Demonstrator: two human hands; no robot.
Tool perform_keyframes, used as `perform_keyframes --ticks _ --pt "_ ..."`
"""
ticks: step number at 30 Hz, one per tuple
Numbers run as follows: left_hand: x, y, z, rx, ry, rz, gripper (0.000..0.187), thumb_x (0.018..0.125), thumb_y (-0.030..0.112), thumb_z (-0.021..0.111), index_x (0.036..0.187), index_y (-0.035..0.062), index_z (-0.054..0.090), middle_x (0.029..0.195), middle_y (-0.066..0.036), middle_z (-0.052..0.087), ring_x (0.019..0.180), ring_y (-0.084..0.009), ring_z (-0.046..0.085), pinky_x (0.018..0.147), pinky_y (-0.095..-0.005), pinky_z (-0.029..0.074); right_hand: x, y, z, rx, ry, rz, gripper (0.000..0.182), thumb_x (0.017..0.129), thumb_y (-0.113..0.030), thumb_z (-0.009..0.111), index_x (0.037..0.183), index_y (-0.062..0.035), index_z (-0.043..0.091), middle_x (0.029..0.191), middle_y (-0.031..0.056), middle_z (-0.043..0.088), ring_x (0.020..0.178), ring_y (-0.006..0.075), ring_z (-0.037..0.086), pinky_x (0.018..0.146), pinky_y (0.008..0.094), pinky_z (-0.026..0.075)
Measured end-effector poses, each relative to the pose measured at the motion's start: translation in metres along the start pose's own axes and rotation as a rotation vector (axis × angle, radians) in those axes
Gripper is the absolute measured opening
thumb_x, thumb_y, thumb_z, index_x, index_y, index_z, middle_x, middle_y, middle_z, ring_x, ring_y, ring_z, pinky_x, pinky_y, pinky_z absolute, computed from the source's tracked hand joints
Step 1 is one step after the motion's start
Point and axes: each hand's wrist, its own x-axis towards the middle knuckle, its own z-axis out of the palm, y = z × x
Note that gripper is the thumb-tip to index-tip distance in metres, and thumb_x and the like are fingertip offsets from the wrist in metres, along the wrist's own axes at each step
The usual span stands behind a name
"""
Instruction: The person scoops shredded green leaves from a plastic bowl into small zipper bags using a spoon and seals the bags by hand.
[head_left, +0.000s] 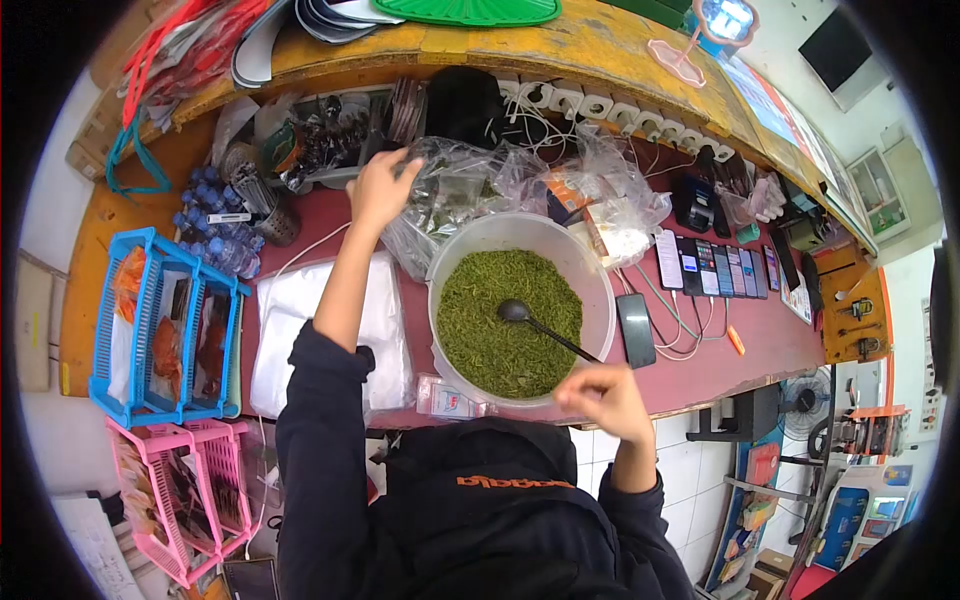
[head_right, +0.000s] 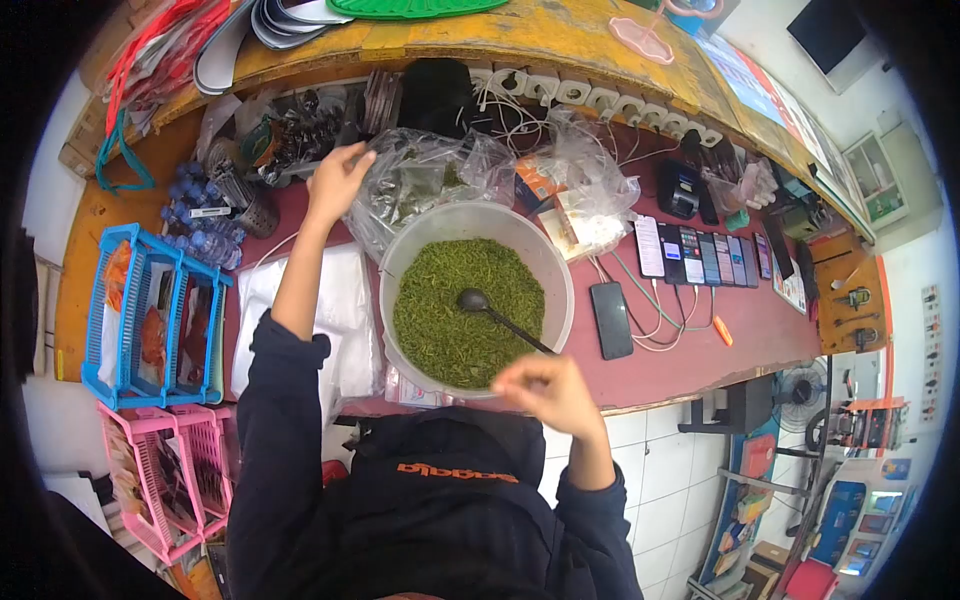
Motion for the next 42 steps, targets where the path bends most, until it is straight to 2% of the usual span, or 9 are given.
perform_keyframes --ticks 2,8,11,15,23,25,28,32,42 --pt "-0.030 -0.013 -0.005 -0.060 0.019 -0.019 0.039 0.092 0.040 0.057 0.083 0.0060 0.072 0.075 -0.008 0.069 0.070 -0.0264 0.066 0.066 -0.0339 0.048 -0.020 0.005 -0.014 -0.065 -0.436 0.252 0.023 0.090 -0.017 0.065 0.073 -0.0014 0.068 0.061 0.0021 0.062 0.055 0.0083 0.057 0.052 0.0254 0.044" --pt "-0.219 -0.001 -0.055 -0.035 -0.635 -0.356 0.045 0.088 0.040 0.062 0.062 0.0043 0.065 0.057 -0.012 0.060 0.052 -0.0318 0.057 0.056 -0.0408 0.044 -0.040 0.161 0.028 -0.358 -0.353 0.628 0.024 0.090 -0.024 0.058 0.087 -0.0020 0.069 0.072 0.0125 0.065 0.068 0.0236 0.064 0.064 0.0361 0.050" --pt "-0.292 0.013 -0.053 -0.182 -0.993 -0.064 0.036 0.075 0.033 0.073 0.098 0.0047 0.069 0.103 -0.016 0.065 0.096 -0.0327 0.060 0.082 -0.0423 0.048 -0.043 0.266 0.080 -0.685 -0.165 0.003 0.031 0.086 -0.026 0.061 0.110 -0.0072 0.066 0.113 0.0177 0.063 0.109 0.0353 0.057 0.095 0.0437 0.043" --pt "-0.349 0.001 -0.010 -0.112 -0.953 0.276 0.078 0.065 0.047 0.078 0.123 -0.0003 0.055 0.130 -0.018 0.050 0.128 -0.0336 0.039 0.108 -0.0486 0.026 -0.035 0.262 0.106 -0.621 -0.102 0.047 0.036 0.083 -0.027 0.063 0.115 -0.0118 0.066 0.121 0.0153 0.062 0.117 0.0363 0.053 0.101 0.0451 0.039" --pt "-0.362 0.009 0.006 -0.101 -0.821 0.228 0.091 0.060 0.054 0.079 0.128 0.0008 0.051 0.130 -0.016 0.049 0.126 -0.0336 0.039 0.108 -0.0472 0.026 -0.038 0.249 0.107 -0.440 -0.032 -0.036 0.028 0.086 -0.020 0.063 0.109 -0.0043 0.065 0.108 0.0161 0.066 0.099 0.0294 0.063 0.085 0.0386 0.050" --pt "-0.367 0.006 0.008 -0.101 -0.806 0.225 0.090 0.059 0.054 0.078 0.128 0.0011 0.051 0.130 -0.016 0.049 0.126 -0.0329 0.039 0.107 -0.0471 0.026 -0.034 0.246 0.104 0.271 -0.115 0.735 0.029 0.089 -0.024 0.059 0.113 -0.0084 0.065 0.117 0.0143 0.064 0.115 0.0329 0.055 0.097 0.0410 0.043" --pt "-0.368 0.004 0.008 -0.093 -0.811 0.254 0.090 0.059 0.053 0.079 0.127 0.0012 0.052 0.130 -0.015 0.049 0.125 -0.0324 0.040 0.106 -0.0470 0.027 -0.027 0.242 0.099 0.122 -0.167 0.827 0.030 0.088 -0.024 0.060 0.113 -0.0087 0.065 0.116 0.0141 0.065 0.113 0.0334 0.056 0.096 0.0413 0.044" --pt "-0.367 0.007 0.009 -0.136 -0.762 0.223 0.087 0.059 0.050 0.080 0.125 0.0016 0.053 0.129 -0.014 0.050 0.124 -0.0319 0.041 0.104 -0.0472 0.028 -0.041 0.304 0.112 -0.458 -0.145 0.264 0.030 0.086 -0.023 0.061 0.112 -0.0086 0.066 0.115 0.0141 0.065 0.111 0.0332 0.058 0.095 0.0417 0.044" --pt "-0.366 0.012 0.008 -0.180 -0.715 0.186 0.086 0.060 0.053 0.079 0.124 0.0026 0.054 0.126 -0.014 0.051 0.121 -0.0312 0.042 0.101 -0.0477 0.031 -0.039 0.275 0.128 -0.401 0.022 0.207 0.037 0.075 -0.021 0.074 0.109 -0.0078 0.068 0.114 0.0151 0.065 0.109 0.0341 0.058 0.094 0.0436 0.045"
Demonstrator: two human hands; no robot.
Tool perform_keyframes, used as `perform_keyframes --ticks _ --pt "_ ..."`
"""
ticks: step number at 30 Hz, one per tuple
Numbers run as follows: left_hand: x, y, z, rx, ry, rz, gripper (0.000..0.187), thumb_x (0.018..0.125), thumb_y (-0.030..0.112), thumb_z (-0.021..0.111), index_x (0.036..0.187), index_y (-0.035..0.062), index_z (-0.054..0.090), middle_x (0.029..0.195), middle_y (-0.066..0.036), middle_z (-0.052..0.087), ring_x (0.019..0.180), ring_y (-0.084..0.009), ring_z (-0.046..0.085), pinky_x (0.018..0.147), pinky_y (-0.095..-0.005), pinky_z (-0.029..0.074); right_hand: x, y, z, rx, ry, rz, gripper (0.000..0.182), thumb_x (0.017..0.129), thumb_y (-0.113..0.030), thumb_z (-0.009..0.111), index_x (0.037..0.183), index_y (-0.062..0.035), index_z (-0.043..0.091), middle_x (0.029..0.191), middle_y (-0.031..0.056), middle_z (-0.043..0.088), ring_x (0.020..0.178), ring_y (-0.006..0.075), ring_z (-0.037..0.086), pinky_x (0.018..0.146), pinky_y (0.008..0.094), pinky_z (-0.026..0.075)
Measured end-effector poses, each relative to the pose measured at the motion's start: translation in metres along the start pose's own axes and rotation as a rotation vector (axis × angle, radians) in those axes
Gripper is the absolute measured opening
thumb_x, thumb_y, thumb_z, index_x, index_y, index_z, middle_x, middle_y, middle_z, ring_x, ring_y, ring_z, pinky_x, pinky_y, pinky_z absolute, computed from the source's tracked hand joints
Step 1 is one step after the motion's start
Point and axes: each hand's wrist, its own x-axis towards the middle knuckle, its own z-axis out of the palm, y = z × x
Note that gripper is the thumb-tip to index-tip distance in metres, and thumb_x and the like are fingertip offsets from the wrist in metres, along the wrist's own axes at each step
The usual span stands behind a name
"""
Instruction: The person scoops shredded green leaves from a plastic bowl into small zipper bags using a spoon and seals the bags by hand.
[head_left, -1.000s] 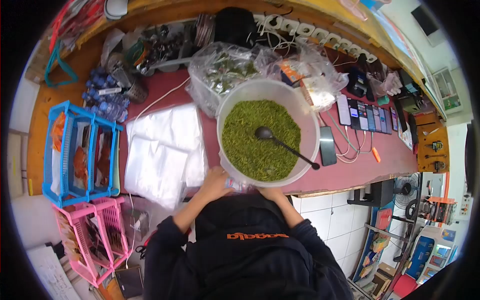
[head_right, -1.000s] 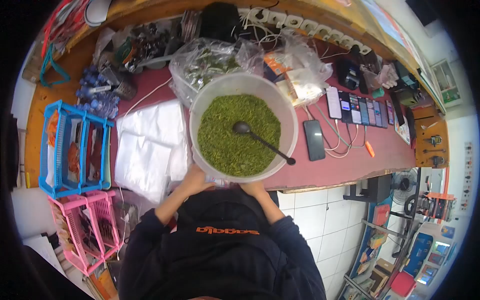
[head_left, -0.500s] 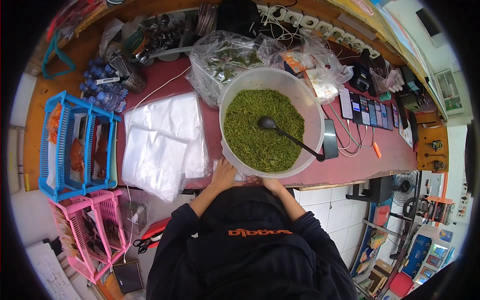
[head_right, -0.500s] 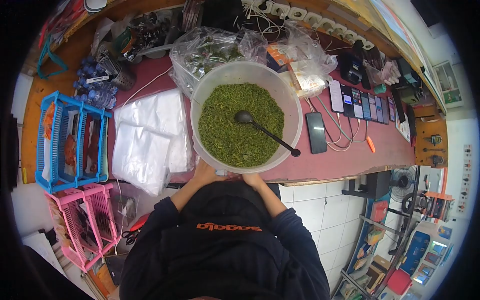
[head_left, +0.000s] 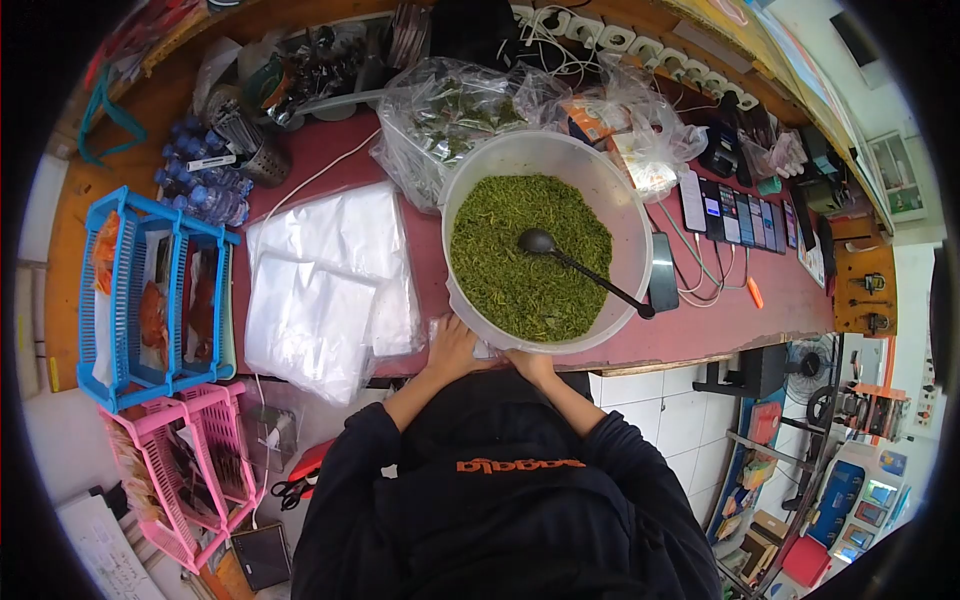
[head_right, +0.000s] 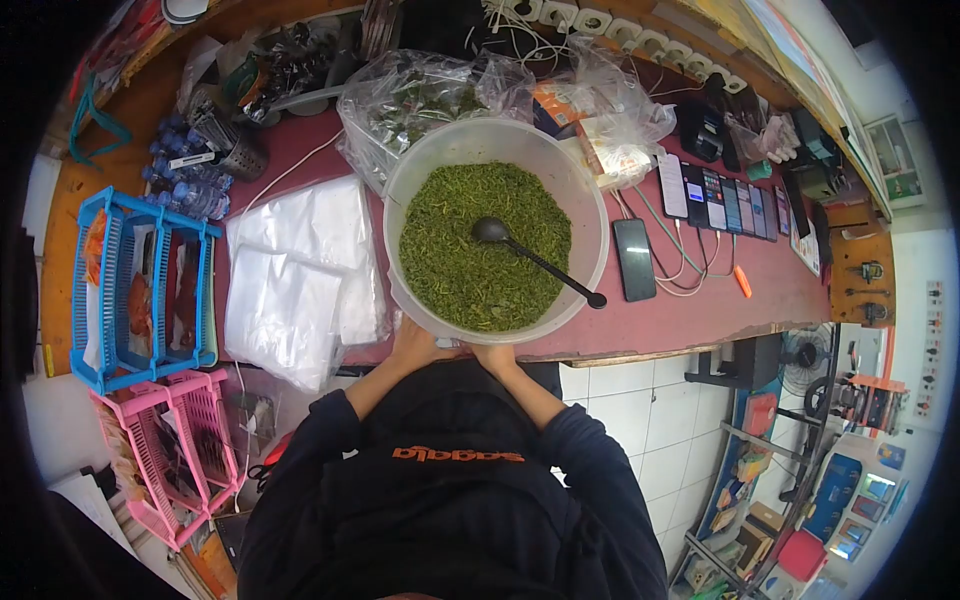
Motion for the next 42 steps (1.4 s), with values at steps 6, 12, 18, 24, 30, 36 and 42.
perform_keyframes --ticks 6,12,18,24,30,36,42 --pt "-0.002 -0.001 0.004 0.102 -0.014 -0.029 0.084 0.058 0.053 0.079 0.122 0.0030 0.054 0.123 -0.013 0.051 0.119 -0.0305 0.043 0.098 -0.0465 0.032 0.003 -0.017 0.022 -0.191 0.094 -0.024 0.039 0.073 -0.025 0.075 0.108 -0.0097 0.068 0.114 0.0151 0.065 0.109 0.0347 0.058 0.093 0.0439 0.045" --pt "-0.004 0.000 -0.001 0.095 0.025 0.003 0.086 0.057 0.057 0.078 0.120 0.0025 0.054 0.120 -0.014 0.051 0.116 -0.0301 0.044 0.099 -0.0470 0.031 0.000 -0.009 0.010 -0.068 0.048 0.016 0.038 0.078 -0.025 0.072 0.109 -0.0048 0.066 0.113 0.0167 0.066 0.107 0.0340 0.060 0.093 0.0417 0.045" --pt "-0.011 -0.004 -0.009 0.135 0.011 0.047 0.088 0.055 0.061 0.078 0.116 0.0021 0.054 0.116 -0.013 0.051 0.112 -0.0297 0.046 0.099 -0.0473 0.032 -0.015 0.002 -0.034 0.342 -0.084 0.315 0.026 0.085 -0.017 0.070 0.102 0.0013 0.066 0.091 0.0063 0.067 0.076 0.0184 0.058 0.069 0.0365 0.048" --pt "-0.009 0.001 -0.018 0.151 -0.053 0.063 0.084 0.056 0.055 0.080 0.116 0.0012 0.054 0.113 -0.012 0.051 0.114 -0.0289 0.045 0.102 -0.0478 0.031 -0.014 -0.006 -0.012 0.369 0.133 0.281 0.033 0.081 -0.010 0.074 0.108 0.0036 0.063 0.099 0.0094 0.066 0.091 0.0184 0.059 0.086 0.0318 0.046" --pt "-0.024 0.053 -0.033 -0.478 0.083 -0.474 0.064 0.078 0.047 0.072 0.121 0.0017 0.054 0.121 -0.012 0.054 0.110 -0.0280 0.053 0.101 -0.0430 0.037 -0.047 -0.070 -0.072 0.031 0.180 0.266 0.021 0.075 -0.007 0.073 0.093 0.0003 0.065 0.091 0.0104 0.068 0.081 0.0231 0.062 0.073 0.0340 0.047" --pt "-0.002 0.082 -0.078 -2.124 -0.481 -1.019 0.048 0.099 0.035 0.043 0.131 -0.0008 0.048 0.128 -0.016 0.055 0.117 -0.0281 0.055 0.100 -0.0407 0.043 -0.081 -0.134 -0.075 -0.292 0.048 -0.679 0.026 0.065 -0.009 0.075 0.086 -0.0081 0.060 0.101 0.0031 0.066 0.091 0.0219 0.063 0.079 0.0372 0.047" --pt "-0.004 0.104 -0.130 -2.234 -0.489 -0.830 0.048 0.102 0.029 0.036 0.136 -0.0042 0.042 0.132 -0.021 0.053 0.119 -0.0281 0.055 0.103 -0.0390 0.043 -0.087 -0.162 -0.081 -0.255 -0.035 -0.816 0.022 0.070 -0.008 0.072 0.089 -0.0053 0.061 0.110 0.0045 0.066 0.099 0.0192 0.063 0.083 0.0343 0.047"
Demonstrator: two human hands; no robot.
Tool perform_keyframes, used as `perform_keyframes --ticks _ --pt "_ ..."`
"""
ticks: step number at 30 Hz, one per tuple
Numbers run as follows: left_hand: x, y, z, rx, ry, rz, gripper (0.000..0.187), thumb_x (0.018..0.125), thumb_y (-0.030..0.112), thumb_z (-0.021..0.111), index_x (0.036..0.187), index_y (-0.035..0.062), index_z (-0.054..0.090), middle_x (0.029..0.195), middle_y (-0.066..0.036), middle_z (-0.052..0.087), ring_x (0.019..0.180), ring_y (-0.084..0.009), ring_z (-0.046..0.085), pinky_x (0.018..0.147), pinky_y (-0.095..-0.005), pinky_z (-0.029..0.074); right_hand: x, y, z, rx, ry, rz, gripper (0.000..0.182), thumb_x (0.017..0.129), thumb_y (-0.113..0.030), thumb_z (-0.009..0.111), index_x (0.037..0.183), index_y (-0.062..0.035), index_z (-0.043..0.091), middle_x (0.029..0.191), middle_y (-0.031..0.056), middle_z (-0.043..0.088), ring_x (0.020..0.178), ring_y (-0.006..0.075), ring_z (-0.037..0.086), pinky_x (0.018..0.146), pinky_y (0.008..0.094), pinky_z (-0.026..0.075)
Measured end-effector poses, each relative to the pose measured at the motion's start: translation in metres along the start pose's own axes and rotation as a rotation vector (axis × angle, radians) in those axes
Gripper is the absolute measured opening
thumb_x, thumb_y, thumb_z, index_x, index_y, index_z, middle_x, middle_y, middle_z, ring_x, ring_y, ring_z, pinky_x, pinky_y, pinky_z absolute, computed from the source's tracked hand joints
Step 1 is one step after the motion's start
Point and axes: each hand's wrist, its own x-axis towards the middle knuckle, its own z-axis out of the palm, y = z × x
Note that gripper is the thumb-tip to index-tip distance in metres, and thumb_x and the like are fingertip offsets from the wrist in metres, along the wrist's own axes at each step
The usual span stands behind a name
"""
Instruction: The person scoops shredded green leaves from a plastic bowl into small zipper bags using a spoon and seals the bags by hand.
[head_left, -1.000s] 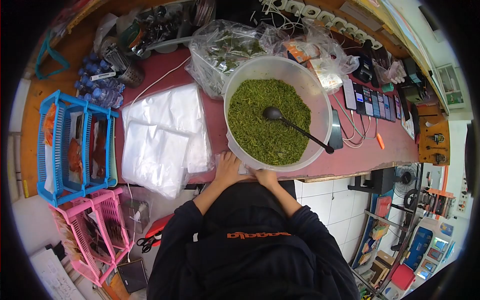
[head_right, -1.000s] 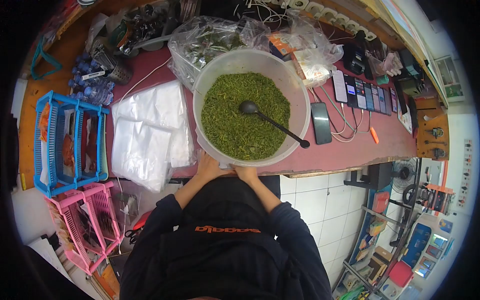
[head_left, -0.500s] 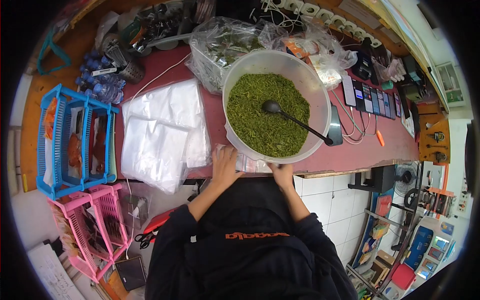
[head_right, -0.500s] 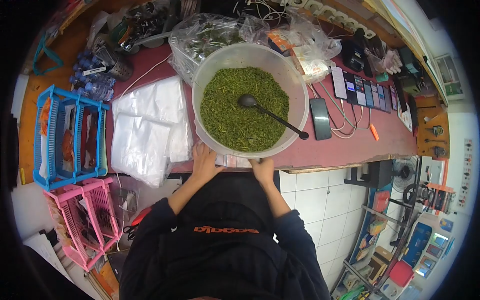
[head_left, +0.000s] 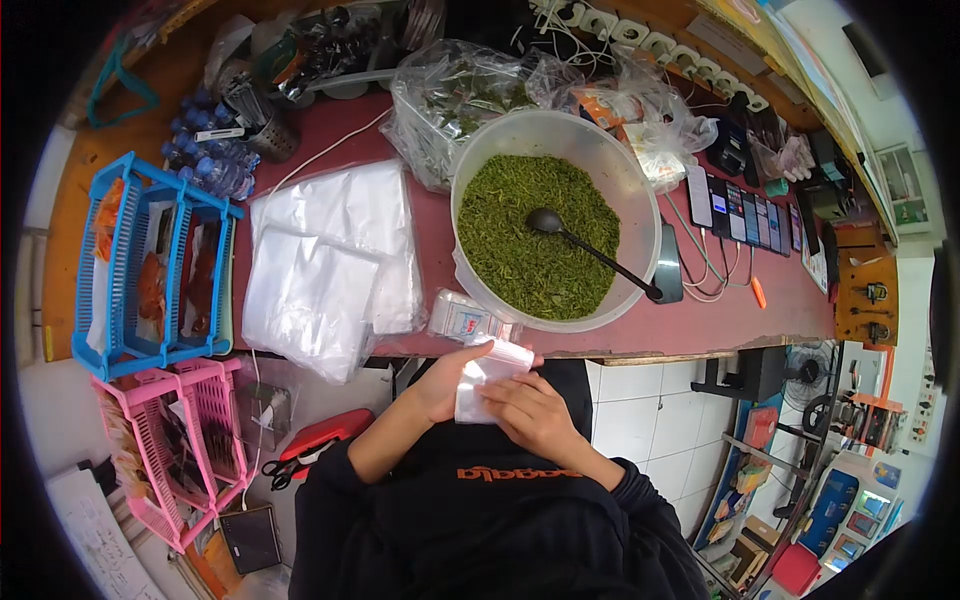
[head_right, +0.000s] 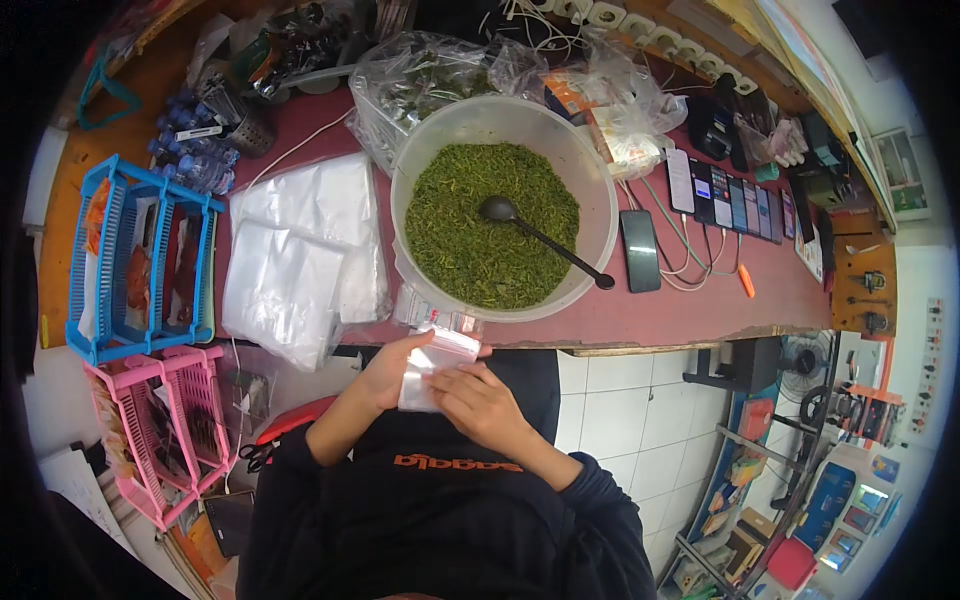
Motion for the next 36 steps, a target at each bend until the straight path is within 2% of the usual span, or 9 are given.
perform_keyframes --ticks 7,12,15,22,27,28,29,32,36 --pt "-0.034 0.009 0.046 0.357 0.197 0.143 0.048 0.102 0.026 0.042 0.140 -0.0032 0.038 0.133 -0.014 0.052 0.119 -0.0209 0.054 0.102 -0.0345 0.043 0.041 -0.013 -0.052 0.141 0.056 0.029 0.028 0.071 -0.017 0.077 0.095 -0.0086 0.064 0.109 0.0058 0.065 0.096 0.0217 0.063 0.081 0.0341 0.047" --pt "-0.028 0.011 0.073 0.691 0.100 0.404 0.041 0.102 0.022 0.044 0.136 0.0001 0.045 0.130 -0.010 0.055 0.119 -0.0149 0.052 0.102 -0.0299 0.039 0.084 -0.009 -0.083 -0.034 0.104 0.161 0.023 0.071 -0.015 0.077 0.088 -0.0094 0.064 0.079 0.0050 0.056 0.074 0.0240 0.056 0.065 0.0362 0.040" --pt "-0.014 0.021 0.086 0.792 0.118 0.519 0.040 0.102 0.023 0.044 0.135 0.0000 0.046 0.126 -0.009 0.057 0.117 -0.0141 0.052 0.101 -0.0288 0.039 0.094 -0.003 -0.096 -0.074 0.138 0.150 0.016 0.073 -0.013 0.075 0.082 -0.0081 0.062 0.077 0.0054 0.055 0.072 0.0247 0.056 0.064 0.0360 0.040" --pt "0.012 0.049 0.109 0.926 0.031 0.576 0.038 0.103 0.022 0.044 0.135 0.0021 0.047 0.122 -0.007 0.059 0.110 -0.0122 0.056 0.096 -0.0277 0.043 0.112 0.012 -0.121 -0.166 0.160 0.168 0.014 0.074 -0.011 0.074 0.081 -0.0072 0.064 0.079 0.0056 0.057 0.071 0.0254 0.056 0.065 0.0374 0.042" --pt "0.018 0.085 0.129 0.720 0.041 0.465 0.035 0.102 0.021 0.043 0.132 0.0027 0.048 0.118 -0.008 0.060 0.093 -0.0117 0.059 0.085 -0.0274 0.048 0.119 0.042 -0.144 -0.224 0.499 0.302 0.011 0.074 -0.003 0.072 0.084 -0.0064 0.071 0.077 0.0078 0.062 0.063 0.0234 0.060 0.056 0.0319 0.045" --pt "0.023 0.092 0.124 0.629 0.019 0.573 0.023 0.100 0.016 0.050 0.116 0.0038 0.060 0.105 -0.008 0.063 0.085 -0.0111 0.059 0.079 -0.0265 0.048 0.122 0.044 -0.155 -0.179 0.603 0.370 0.010 0.073 0.002 0.073 0.080 -0.0050 0.073 0.073 0.0075 0.064 0.057 0.0189 0.059 0.050 0.0274 0.043" --pt "0.023 0.101 0.119 0.625 0.017 0.581 0.023 0.100 0.016 0.050 0.116 0.0038 0.060 0.105 -0.008 0.063 0.085 -0.0111 0.059 0.079 -0.0265 0.048 0.122 0.049 -0.157 -0.181 0.599 0.362 0.010 0.073 0.002 0.073 0.080 -0.0050 0.073 0.073 0.0075 0.064 0.057 0.0189 0.059 0.050 0.0274 0.043" --pt "0.024 0.111 0.116 1.251 0.136 0.950 0.011 0.087 0.012 0.069 0.079 0.0044 0.068 0.067 -0.003 0.059 0.063 -0.0087 0.055 0.060 -0.0239 0.042 0.116 0.050 -0.149 0.253 0.460 0.475 0.009 0.071 0.002 0.077 0.073 -0.0029 0.070 0.070 0.0009 0.060 0.060 0.0060 0.052 0.053 0.0195 0.037" --pt "0.029 0.093 0.141 1.558 0.238 0.811 0.010 0.082 0.015 0.074 0.083 0.0067 0.069 0.056 -0.003 0.055 0.049 -0.0106 0.052 0.049 -0.0281 0.040 0.116 0.049 -0.116 0.691 0.322 0.553 0.014 0.073 0.003 0.077 0.072 -0.0021 0.064 0.070 -0.0008 0.058 0.058 0.0030 0.050 0.052 0.0185 0.038"
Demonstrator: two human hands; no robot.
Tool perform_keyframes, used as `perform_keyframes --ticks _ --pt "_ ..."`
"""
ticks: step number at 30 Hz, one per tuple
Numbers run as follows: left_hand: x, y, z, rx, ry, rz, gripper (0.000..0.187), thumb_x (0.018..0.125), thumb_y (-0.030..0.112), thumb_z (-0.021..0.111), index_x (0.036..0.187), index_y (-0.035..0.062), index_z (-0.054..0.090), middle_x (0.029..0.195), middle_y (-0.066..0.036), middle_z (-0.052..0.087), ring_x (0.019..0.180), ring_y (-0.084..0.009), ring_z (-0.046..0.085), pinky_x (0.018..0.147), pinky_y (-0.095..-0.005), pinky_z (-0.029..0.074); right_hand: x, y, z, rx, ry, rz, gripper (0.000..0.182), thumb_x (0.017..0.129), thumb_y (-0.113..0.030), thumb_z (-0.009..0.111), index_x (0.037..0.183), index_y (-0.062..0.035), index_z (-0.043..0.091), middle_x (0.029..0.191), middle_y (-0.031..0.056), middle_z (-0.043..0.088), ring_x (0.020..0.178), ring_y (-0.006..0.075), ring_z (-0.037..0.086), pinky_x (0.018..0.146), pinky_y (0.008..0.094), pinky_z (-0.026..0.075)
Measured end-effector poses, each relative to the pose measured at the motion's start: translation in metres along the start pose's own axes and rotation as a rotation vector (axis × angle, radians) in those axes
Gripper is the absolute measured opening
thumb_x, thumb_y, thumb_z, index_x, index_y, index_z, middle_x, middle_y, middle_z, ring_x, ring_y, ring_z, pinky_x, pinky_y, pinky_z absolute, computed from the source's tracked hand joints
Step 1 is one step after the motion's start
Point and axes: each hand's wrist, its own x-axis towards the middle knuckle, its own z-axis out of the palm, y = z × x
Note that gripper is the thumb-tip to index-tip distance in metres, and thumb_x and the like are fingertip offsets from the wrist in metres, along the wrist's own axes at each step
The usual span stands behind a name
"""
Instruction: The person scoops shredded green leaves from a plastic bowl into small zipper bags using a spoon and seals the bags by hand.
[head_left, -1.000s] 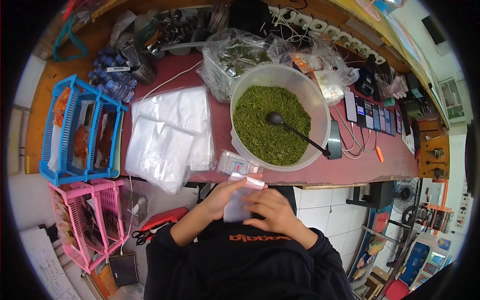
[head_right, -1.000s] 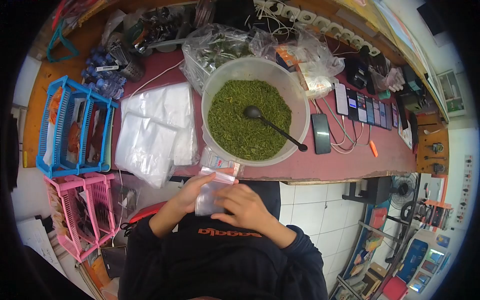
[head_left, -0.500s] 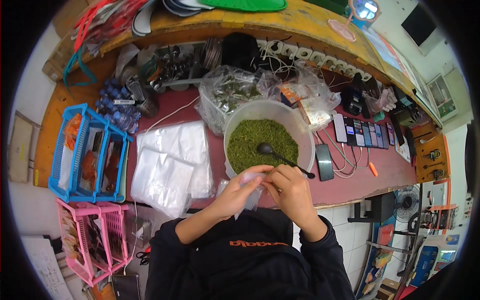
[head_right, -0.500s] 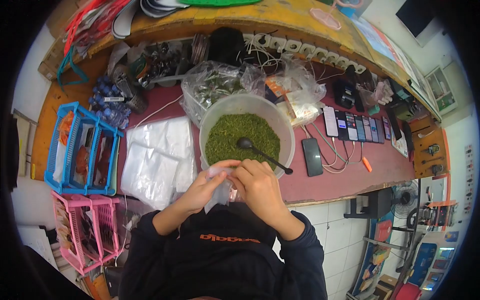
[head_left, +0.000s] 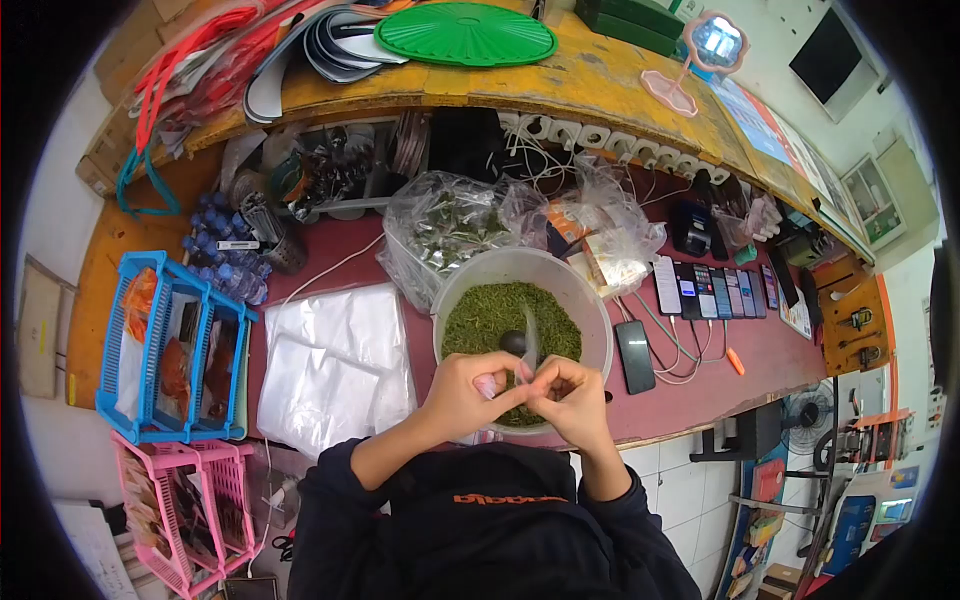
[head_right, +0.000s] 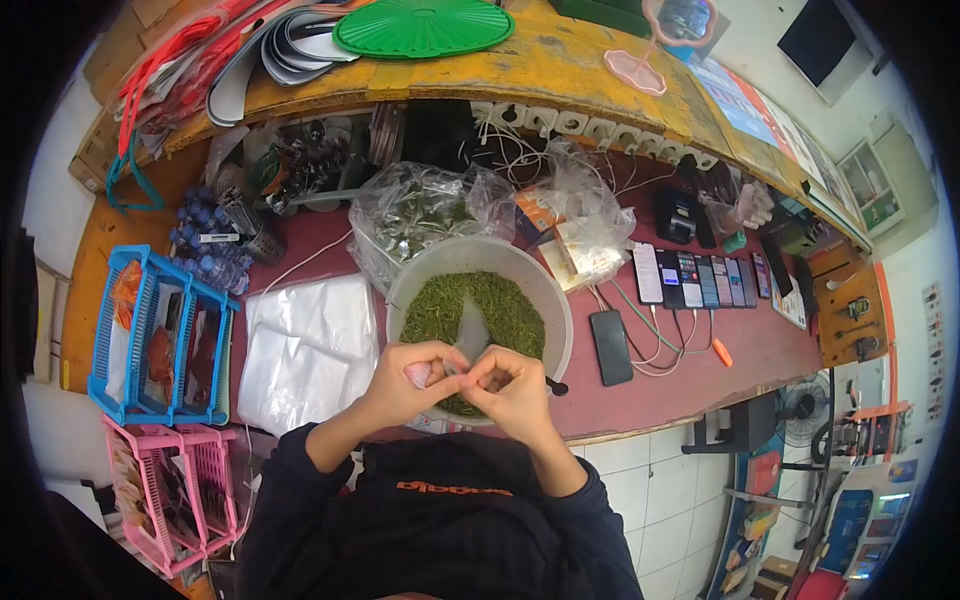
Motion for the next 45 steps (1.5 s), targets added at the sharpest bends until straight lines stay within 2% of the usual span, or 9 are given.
perform_keyframes --ticks 7,9,10,15,20,27,33,36,45 --pt "0.003 -0.009 0.003 0.170 0.007 0.117 0.014 0.082 0.018 0.068 0.073 0.0076 0.064 0.061 -0.007 0.061 0.054 -0.0253 0.060 0.050 -0.0367 0.045 0.006 0.016 -0.005 0.654 -0.298 0.445 0.021 0.094 -0.013 0.059 0.075 -0.0050 0.053 0.063 0.0048 0.056 0.049 0.0142 0.053 0.046 0.0271 0.041" --pt "0.000 -0.013 0.006 0.517 0.091 0.355 0.013 0.080 0.017 0.070 0.072 0.0085 0.065 0.057 -0.006 0.057 0.052 -0.0234 0.057 0.048 -0.0339 0.044 0.004 0.015 -0.002 -0.389 -0.197 -0.168 0.019 0.090 -0.012 0.060 0.077 -0.0019 0.051 0.062 0.0135 0.054 0.051 0.0291 0.054 0.048 0.0367 0.041" --pt "-0.001 -0.012 0.006 0.514 0.086 0.352 0.013 0.080 0.017 0.070 0.072 0.0085 0.065 0.057 -0.006 0.057 0.052 -0.0234 0.057 0.048 -0.0339 0.044 0.002 0.014 0.001 -0.463 -0.123 -0.251 0.018 0.087 -0.009 0.060 0.077 -0.0004 0.049 0.065 0.0192 0.052 0.057 0.0390 0.053 0.052 0.0428 0.041" --pt "0.008 -0.009 -0.008 0.596 0.130 0.315 0.020 0.078 0.028 0.070 0.070 0.0131 0.061 0.057 -0.005 0.058 0.056 -0.0252 0.060 0.050 -0.0385 0.046 0.004 0.007 -0.013 -0.688 0.099 -0.204 0.017 0.086 -0.005 0.061 0.076 -0.0007 0.049 0.066 0.0159 0.056 0.054 0.0341 0.056 0.051 0.0401 0.043" --pt "0.030 -0.038 -0.034 0.680 -0.264 0.114 0.027 0.078 0.036 0.073 0.093 0.0148 0.066 0.060 -0.006 0.058 0.062 -0.0294 0.061 0.055 -0.0392 0.047 0.008 -0.007 -0.033 -0.155 -0.099 0.105 0.012 0.078 0.001 0.070 0.087 0.0022 0.060 0.075 0.0096 0.063 0.057 0.0156 0.060 0.055 0.0282 0.047" --pt "0.027 -0.012 -0.001 0.705 -0.057 0.320 0.034 0.070 0.036 0.077 0.097 0.0163 0.070 0.070 -0.003 0.065 0.063 -0.0259 0.061 0.056 -0.0390 0.048 0.009 -0.019 -0.023 -0.556 -0.125 -0.044 0.025 0.073 0.002 0.071 0.097 -0.0008 0.067 0.091 0.0119 0.061 0.066 0.0212 0.061 0.060 0.0304 0.049" --pt "0.028 -0.030 -0.015 0.700 0.243 0.563 0.041 0.061 0.030 0.084 0.095 0.0114 0.070 0.075 -0.001 0.068 0.059 -0.0198 0.060 0.055 -0.0301 0.048 0.025 0.019 -0.025 -0.878 0.224 -0.423 0.027 0.075 -0.007 0.072 0.102 -0.0055 0.068 0.090 0.0114 0.060 0.090 0.0271 0.061 0.072 0.0389 0.050" --pt "0.024 -0.036 -0.031 0.602 0.275 0.506 0.048 0.061 0.027 0.086 0.103 0.0102 0.071 0.066 -0.001 0.062 0.054 -0.0170 0.054 0.054 -0.0282 0.045 0.024 0.055 -0.030 -1.110 -0.169 -0.004 0.018 0.080 -0.015 0.066 0.098 -0.0112 0.070 0.091 0.0104 0.064 0.085 0.0295 0.066 0.071 0.0424 0.053" --pt "0.006 -0.043 -0.049 0.349 0.256 0.224 0.062 0.060 0.028 0.088 0.116 0.0094 0.068 0.057 -0.001 0.049 0.052 -0.0131 0.048 0.052 -0.0268 0.039 0.027 0.036 -0.040 -1.253 -0.379 -0.195 0.015 0.085 -0.014 0.059 0.092 -0.0111 0.072 0.085 0.0115 0.062 0.076 0.0295 0.067 0.065 0.0385 0.055"
